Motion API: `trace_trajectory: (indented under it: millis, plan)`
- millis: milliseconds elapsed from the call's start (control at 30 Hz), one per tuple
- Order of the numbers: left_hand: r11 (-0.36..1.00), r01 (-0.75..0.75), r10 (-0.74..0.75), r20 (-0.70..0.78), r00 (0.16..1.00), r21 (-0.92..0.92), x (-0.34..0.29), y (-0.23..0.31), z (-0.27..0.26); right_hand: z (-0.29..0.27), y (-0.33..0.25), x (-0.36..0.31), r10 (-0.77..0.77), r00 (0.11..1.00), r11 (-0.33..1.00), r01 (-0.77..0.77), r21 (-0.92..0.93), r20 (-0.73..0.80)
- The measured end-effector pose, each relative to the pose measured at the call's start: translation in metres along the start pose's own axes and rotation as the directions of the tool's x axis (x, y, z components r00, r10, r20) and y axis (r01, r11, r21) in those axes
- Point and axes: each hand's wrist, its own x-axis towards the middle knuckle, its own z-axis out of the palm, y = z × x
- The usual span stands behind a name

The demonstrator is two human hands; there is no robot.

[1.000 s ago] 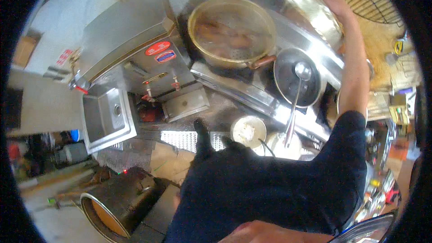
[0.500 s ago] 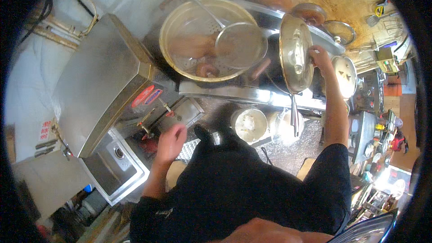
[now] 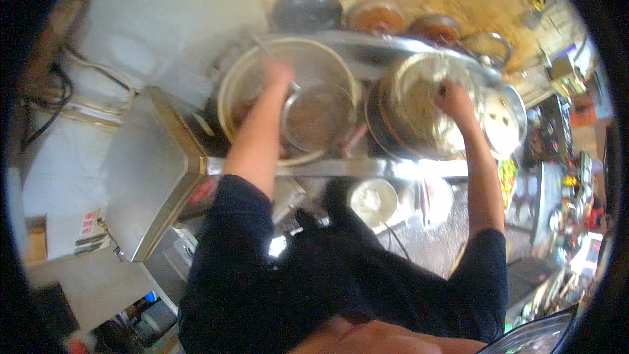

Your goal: The person retrieves a whole cooked duck from a steamer, places it on a cutting board, and uses a cleaver to chop it into smaller pieces. The chopped pieces are then arranged on a wooden serving tray.

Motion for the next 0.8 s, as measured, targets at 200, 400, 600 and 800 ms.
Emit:
trace_trajectory:
  millis: [200,400,600,800]
  plan:
    - [0.95,-0.018,0.034,0.046,0.998,-0.311,0.016,0.015,-0.003,0.021,-0.026,-0.023,0.065,0.975,0.996,-0.075,0.041,0.213]
    - [0.842,-0.169,0.174,-0.04,0.984,-0.512,-0.038,0.133,-0.12,-0.108,-0.138,0.045,-0.283,0.9,0.882,0.38,0.278,-0.332]
    - [0.828,-0.43,0.399,-0.162,0.903,-0.359,-0.06,0.207,-0.193,-0.241,-0.35,0.167,-0.363,0.913,0.124,0.244,0.962,-0.185]
    - [0.861,-0.507,0.441,-0.44,0.782,-0.038,0.015,0.223,-0.26,-0.306,-0.486,0.226,-0.392,0.84,-0.293,0.274,0.916,-0.376]
